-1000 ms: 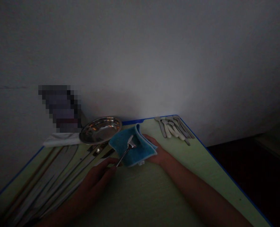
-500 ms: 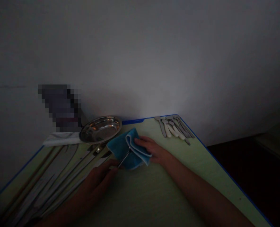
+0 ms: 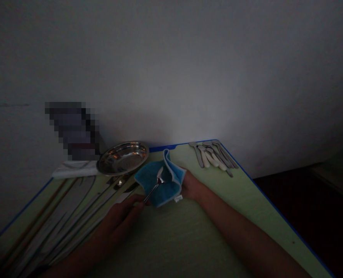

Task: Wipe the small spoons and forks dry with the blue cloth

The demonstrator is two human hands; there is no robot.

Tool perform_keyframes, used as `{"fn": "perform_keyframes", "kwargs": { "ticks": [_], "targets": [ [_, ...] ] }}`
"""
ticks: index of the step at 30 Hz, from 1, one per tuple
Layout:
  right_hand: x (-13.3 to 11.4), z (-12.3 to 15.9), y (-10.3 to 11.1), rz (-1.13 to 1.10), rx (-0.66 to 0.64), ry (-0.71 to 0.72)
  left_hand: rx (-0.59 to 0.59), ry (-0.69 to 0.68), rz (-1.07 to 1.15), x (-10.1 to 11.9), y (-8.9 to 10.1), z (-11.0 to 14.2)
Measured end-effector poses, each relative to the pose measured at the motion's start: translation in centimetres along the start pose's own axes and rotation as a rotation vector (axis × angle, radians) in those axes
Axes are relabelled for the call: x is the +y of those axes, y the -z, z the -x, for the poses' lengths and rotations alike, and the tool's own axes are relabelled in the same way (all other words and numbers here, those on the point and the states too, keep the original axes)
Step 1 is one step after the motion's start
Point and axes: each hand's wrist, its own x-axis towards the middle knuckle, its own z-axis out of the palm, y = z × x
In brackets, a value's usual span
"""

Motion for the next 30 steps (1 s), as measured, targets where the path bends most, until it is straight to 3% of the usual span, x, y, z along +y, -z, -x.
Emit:
{"fn": "perform_keyframes", "kwargs": {
  "ticks": [3,13,30],
  "targets": [
    [-0.27,0.19,-0.45,-0.087,-0.112,-0.049,-0.001,-0.005,-0.004,0.08,0.03,-0.09],
    [-0.19,0.36,0.16,-0.096,0.014,-0.036,-0.022,0.021,-0.018,0.37,0.14,-0.15],
    [-0.34,0.57,0.20,-0.076,-0.044,-0.018,-0.019,0.012,-0.001,-0.04,-0.02,-0.11]
  ]
}}
